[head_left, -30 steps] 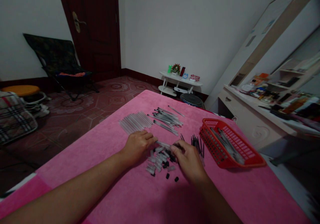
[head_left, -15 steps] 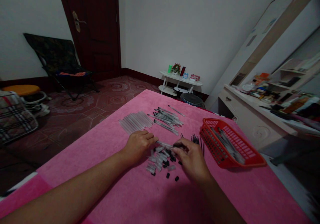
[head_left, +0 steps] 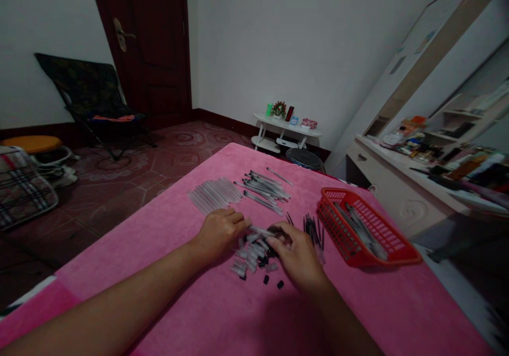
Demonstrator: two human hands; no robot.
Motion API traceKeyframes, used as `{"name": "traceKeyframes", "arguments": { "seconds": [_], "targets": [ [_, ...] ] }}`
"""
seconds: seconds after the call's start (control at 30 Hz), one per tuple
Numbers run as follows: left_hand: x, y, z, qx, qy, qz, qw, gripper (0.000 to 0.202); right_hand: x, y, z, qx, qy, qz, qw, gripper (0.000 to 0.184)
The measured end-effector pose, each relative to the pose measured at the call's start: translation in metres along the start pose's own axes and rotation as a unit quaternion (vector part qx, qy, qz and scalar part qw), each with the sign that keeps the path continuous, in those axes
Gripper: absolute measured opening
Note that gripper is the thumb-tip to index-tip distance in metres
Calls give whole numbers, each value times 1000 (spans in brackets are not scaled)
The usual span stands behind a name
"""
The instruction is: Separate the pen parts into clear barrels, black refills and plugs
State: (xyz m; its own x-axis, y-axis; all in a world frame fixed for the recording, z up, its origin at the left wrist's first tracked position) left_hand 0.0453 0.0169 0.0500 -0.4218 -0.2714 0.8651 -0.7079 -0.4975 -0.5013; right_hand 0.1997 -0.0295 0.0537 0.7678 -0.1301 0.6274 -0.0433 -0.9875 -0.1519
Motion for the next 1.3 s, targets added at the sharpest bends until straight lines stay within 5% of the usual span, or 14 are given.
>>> {"name": "traceKeyframes", "arguments": {
  "seconds": [0.13, 0.23, 0.3, 0.37, 0.67, 0.9, 1.07, 1.17, 1.3],
  "targets": [
    [26, -1, 6, -38, 28, 118, 992, 34, 5, -3, 17, -58, -190, 27, 980, 10],
    [52, 2, 7, -63, 44, 247, 966, 47, 7, -5, 38, -144, -458, 47, 876, 17],
    [60, 4, 7, -63, 59, 282, 955, 50, 6, -6, 41, -158, -574, 47, 802, 22],
    [58, 5, 9, -60, 69, 275, 957, 49, 3, -6, 38, -156, -611, 29, 776, 25],
    [27, -1, 24, -97, 16, 97, 990, 35, -10, 0, 22, -149, -338, -58, 927, 30],
    [30, -13, 9, -59, -6, 31, 998, 17, -6, 12, 9, -139, -118, -239, 954, 16],
    [58, -19, -39, 98, -12, -7, 995, 17, 39, 8, 7, -48, 103, -179, 977, 15],
    [69, -11, -89, 237, 119, -4, 964, 18, 59, 0, 15, -39, 132, -132, 982, 18],
    [46, 18, -146, 425, 319, -82, 843, 31, 70, -9, 31, -55, 141, -70, 986, 16]
  ]
}}
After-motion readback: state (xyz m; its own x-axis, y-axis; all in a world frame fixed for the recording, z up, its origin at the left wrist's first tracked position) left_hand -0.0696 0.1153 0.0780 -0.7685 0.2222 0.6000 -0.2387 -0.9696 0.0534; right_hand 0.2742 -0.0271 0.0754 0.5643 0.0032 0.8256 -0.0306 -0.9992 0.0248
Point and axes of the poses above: each hand's wrist, its own y-axis away from the middle knuckle, its own x-axis out of the back of the hand, z = x × y, the point moved 6 cm from there along -y, towards the middle knuckle, and after that the axes turned 2 degrees about -z, right-handed, at the moved point
